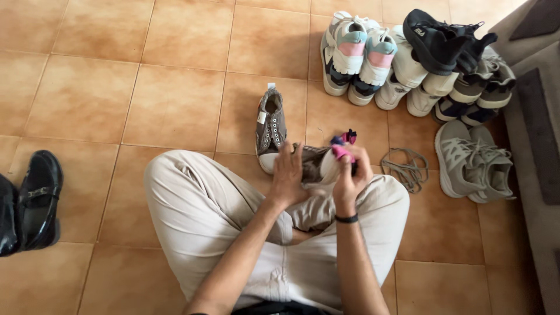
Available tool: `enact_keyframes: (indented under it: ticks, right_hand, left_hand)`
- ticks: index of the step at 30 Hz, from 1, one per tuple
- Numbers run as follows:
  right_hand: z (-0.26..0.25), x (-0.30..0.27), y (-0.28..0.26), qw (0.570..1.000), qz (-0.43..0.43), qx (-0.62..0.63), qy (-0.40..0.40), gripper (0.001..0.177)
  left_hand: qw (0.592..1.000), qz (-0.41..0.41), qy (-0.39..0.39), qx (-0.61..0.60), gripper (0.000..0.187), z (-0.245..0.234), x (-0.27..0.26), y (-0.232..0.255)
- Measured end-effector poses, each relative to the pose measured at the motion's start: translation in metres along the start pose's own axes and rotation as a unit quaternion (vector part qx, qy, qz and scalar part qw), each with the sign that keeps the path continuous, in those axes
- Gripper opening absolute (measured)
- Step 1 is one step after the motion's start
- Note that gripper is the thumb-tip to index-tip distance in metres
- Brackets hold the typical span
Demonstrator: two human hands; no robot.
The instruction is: The person sits cross-legged on a tiled floor and wipes a grey canvas sneaker with a pink cloth. They rotate the shoe to clean the upper, toe cap, and sides, then place it beside its pair.
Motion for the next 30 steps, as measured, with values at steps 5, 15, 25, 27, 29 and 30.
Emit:
enact_keyframes:
  ticks: [5,15,25,27,29,30]
  right_hand:
    - [0.038,-0.010,-0.041,0.984,-0.114,-0.057,-0.127,0.014]
    - [0.045,0.000,0.004,0.993,0.010,-0.055,-0.109,0.013]
    - [0.074,-0.017,-0.008,0.965,-0.078,-0.165,-0.190,0.014]
    - [0.071,-0.018,0.020,0.972,0.050,-0.145,-0.178,0.018]
    - [0.075,-0.036,0.051,0.960,0.207,-0.097,-0.161,0.022]
    - [0.082,-0.041,0.045,0.966,0.188,-0.080,-0.156,0.021]
  left_hand:
    - [0.953,0.281,0.058,-0.102,0.072,-0.043,-0.007,0.054]
    - [0.914,0.173,0.047,-0.364,0.055,-0.047,-0.003,0.020]
    - [0.951,0.116,0.102,-0.267,0.059,-0.107,-0.034,-0.001]
    - [0.935,0.096,0.126,-0.316,0.058,-0.119,-0.042,-0.012]
    - [0.908,0.058,0.153,-0.385,0.052,-0.122,-0.050,-0.031]
    - [0.908,0.039,0.172,-0.379,0.046,-0.121,-0.055,-0.039]
Point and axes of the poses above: each hand's wrist, its own x-axis towards the middle knuckle, its own z-axis out of the palm, y = z × x, the point moved 10 cm from there along x, towards the middle knuckle, and after that the axes turned 5 degrees about -y, right-handed, at the moved point
